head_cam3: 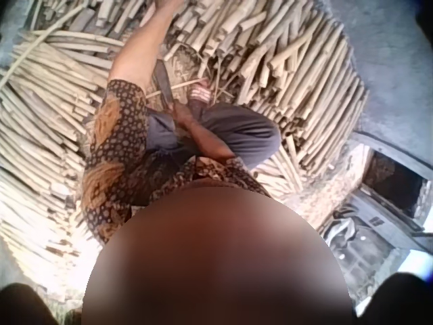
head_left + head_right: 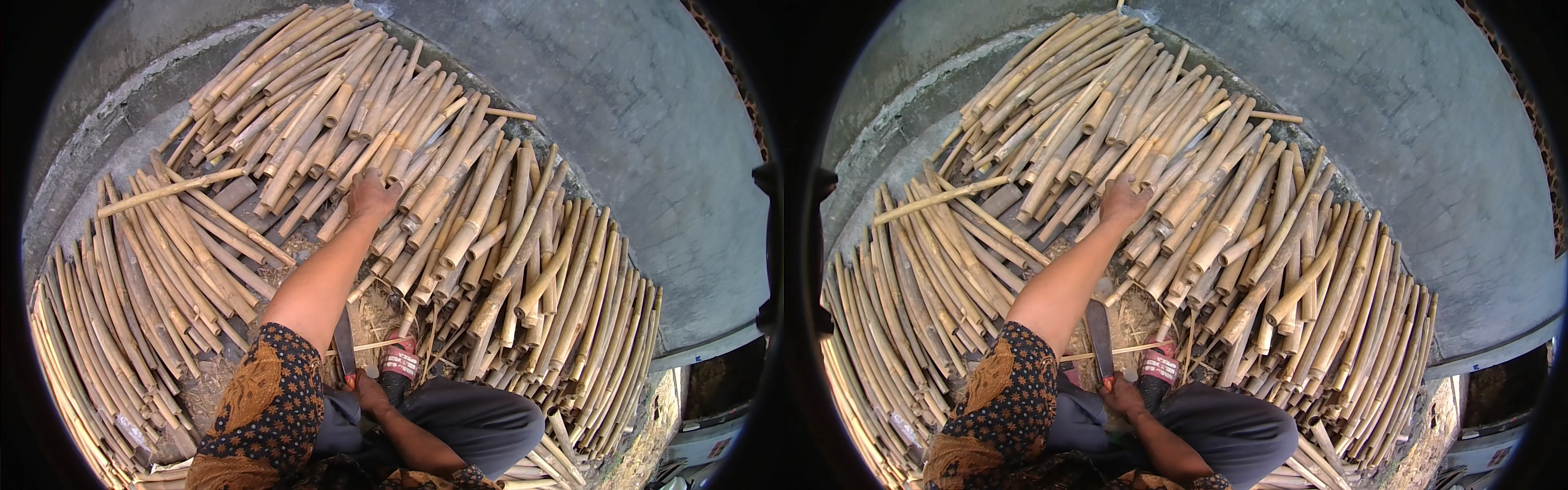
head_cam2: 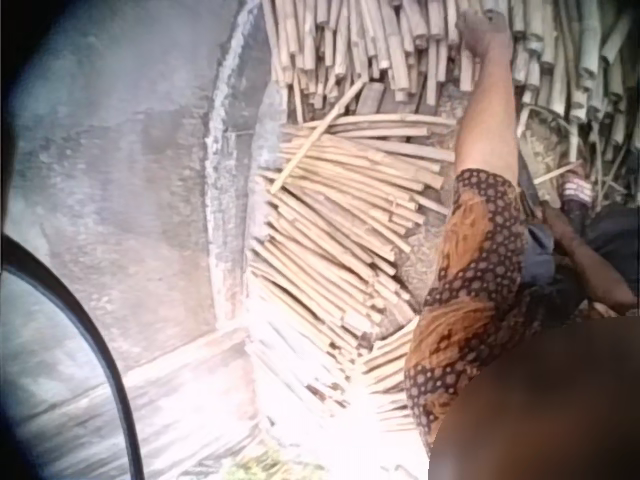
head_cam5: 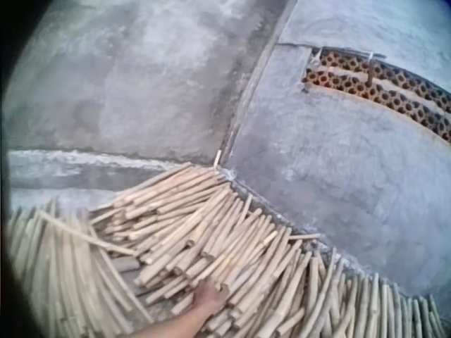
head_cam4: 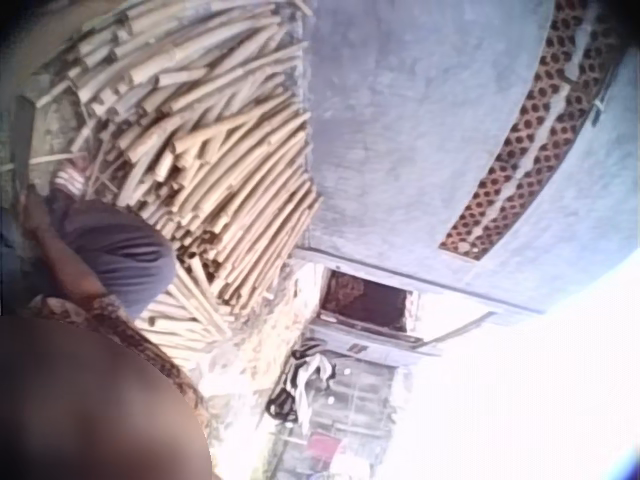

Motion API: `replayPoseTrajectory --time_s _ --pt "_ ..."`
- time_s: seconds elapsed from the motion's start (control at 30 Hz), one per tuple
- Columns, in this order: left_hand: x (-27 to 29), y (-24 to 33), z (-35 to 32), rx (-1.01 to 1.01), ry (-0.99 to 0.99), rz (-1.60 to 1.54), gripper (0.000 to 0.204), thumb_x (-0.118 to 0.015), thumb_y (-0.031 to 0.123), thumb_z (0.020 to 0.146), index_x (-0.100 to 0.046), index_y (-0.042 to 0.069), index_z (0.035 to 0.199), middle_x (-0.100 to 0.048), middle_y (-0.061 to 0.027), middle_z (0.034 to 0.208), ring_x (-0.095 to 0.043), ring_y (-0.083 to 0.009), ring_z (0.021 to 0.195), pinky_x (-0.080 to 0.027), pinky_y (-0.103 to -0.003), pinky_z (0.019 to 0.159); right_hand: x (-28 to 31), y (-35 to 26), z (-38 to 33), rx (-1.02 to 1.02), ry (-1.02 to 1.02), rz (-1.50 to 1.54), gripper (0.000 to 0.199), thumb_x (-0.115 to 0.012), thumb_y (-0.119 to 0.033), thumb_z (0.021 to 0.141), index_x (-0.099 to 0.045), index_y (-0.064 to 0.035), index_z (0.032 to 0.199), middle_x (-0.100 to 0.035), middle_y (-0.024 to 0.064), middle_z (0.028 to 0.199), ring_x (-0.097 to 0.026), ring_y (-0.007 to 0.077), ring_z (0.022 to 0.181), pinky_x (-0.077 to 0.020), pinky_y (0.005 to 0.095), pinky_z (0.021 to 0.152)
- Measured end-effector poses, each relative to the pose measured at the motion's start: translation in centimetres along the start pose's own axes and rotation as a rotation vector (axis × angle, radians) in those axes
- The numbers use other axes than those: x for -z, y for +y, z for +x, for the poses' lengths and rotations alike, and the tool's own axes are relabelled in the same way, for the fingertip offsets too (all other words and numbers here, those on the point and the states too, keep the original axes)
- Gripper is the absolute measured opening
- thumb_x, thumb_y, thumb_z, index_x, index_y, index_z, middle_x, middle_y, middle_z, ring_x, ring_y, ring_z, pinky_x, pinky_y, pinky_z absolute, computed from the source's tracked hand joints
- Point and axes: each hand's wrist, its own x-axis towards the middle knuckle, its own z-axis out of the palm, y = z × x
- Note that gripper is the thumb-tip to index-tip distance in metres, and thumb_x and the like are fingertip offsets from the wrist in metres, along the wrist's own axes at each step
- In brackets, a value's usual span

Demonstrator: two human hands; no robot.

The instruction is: The person sits cross-legged on a concrete floor surrounded by bamboo pieces and uses a knife to shave and shape the ends of bamboo segments. They repeatedly pick up a piece, hold it in the left hand, and use the knife in the right hand to smooth or taper the end before placing it back into the pile.

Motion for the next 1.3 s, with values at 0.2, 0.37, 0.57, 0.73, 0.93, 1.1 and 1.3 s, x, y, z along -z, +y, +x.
replayPoseTrajectory --time_s 0.2,0.37,0.57,0.73,0.93,1.1,1.3 --pt "-0.6 0.7 0.3 -0.017 0.064 0.118 0.042 -0.071 0.038 0.091 -0.066 0.012 0.124 -0.049 -0.0157 0.134 -0.052 -0.0372 0.125 -0.044 -0.048 0.105 -0.1 0.7 0.1 -0.043 -0.003 0.025 0.052 -0.067 -0.031 0.092 -0.049 0.0011 0.128 -0.067 0.0309 0.113 -0.064 0.0476 0.111 -0.0499 0.0518 0.095" --pt "1.2 -0.1 2.0 0.067 -0.092 -0.116 0.04 -0.069 0.039 0.092 -0.068 0.012 0.121 -0.053 -0.016 0.137 -0.054 -0.0358 0.128 -0.047 -0.047 0.103 -0.6 1.0 0.3 -0.012 -0.002 -0.032 0.057 -0.068 -0.039 0.09 -0.049 0.0002 0.127 -0.066 0.031 0.116 -0.063 0.0473 0.113 -0.0499 0.0508 0.096" --pt "0.8 0.5 -0.6 -0.088 0.044 0.086 0.057 -0.072 0.042 0.091 -0.057 0.008 0.135 -0.053 -0.0178 0.136 -0.054 -0.0363 0.127 -0.046 -0.047 0.106 -0.8 1.2 0.4 0.017 0.006 -0.002 0.063 -0.068 -0.045 0.089 -0.048 0.0001 0.129 -0.066 0.0312 0.115 -0.063 0.047 0.113 -0.0502 0.0498 0.096" --pt "-0.2 1.9 -0.5 -0.099 0.081 0.144 0.058 -0.075 0.039 0.089 -0.056 0.005 0.132 -0.053 -0.0189 0.133 -0.055 -0.0361 0.126 -0.045 -0.046 0.107 -0.8 1.6 0.6 0.023 -0.026 -0.001 0.054 -0.066 -0.037 0.093 -0.048 0.0006 0.127 -0.067 0.032 0.113 -0.064 0.0483 0.11 -0.0501 0.0511 0.095" --pt "-1.3 1.0 1.9 -0.096 0.094 0.216 0.05 -0.068 0.043 0.092 -0.065 0.002 0.12 -0.063 -0.0192 0.113 -0.064 -0.0367 0.114 -0.051 -0.048 0.098 -0.7 1.3 0.5 0.009 0.003 0.017 0.051 -0.066 -0.031 0.093 -0.046 0.0017 0.127 -0.067 0.0321 0.112 -0.064 0.0483 0.111 -0.0502 0.0516 0.094" --pt "1.0 -1.6 4.5 0.115 -0.257 -0.512 0.052 -0.046 0.05 0.099 -0.067 0.003 0.105 -0.061 -0.0073 0.082 -0.061 -0.0207 0.079 -0.05 -0.038 0.071 0.0 -0.2 0.0 -0.067 -0.03 -0.012 0.06 -0.067 -0.042 0.092 -0.047 0.0015 0.128 -0.066 0.0311 0.116 -0.063 0.0462 0.114 -0.0495 0.0493 0.098" --pt "7.4 -5.0 1.8 0.222 -0.929 -0.991 0.055 -0.041 0.052 0.097 -0.065 0.004 0.103 -0.061 -0.0047 0.088 -0.055 -0.0156 0.078 -0.044 -0.028 0.066 0.2 -0.8 -0.1 -0.11 -0.003 -0.016 0.072 -0.07 -0.051 0.088 -0.05 0.0027 0.132 -0.065 0.032 0.12 -0.063 0.0467 0.115 -0.0495 0.0482 0.1"
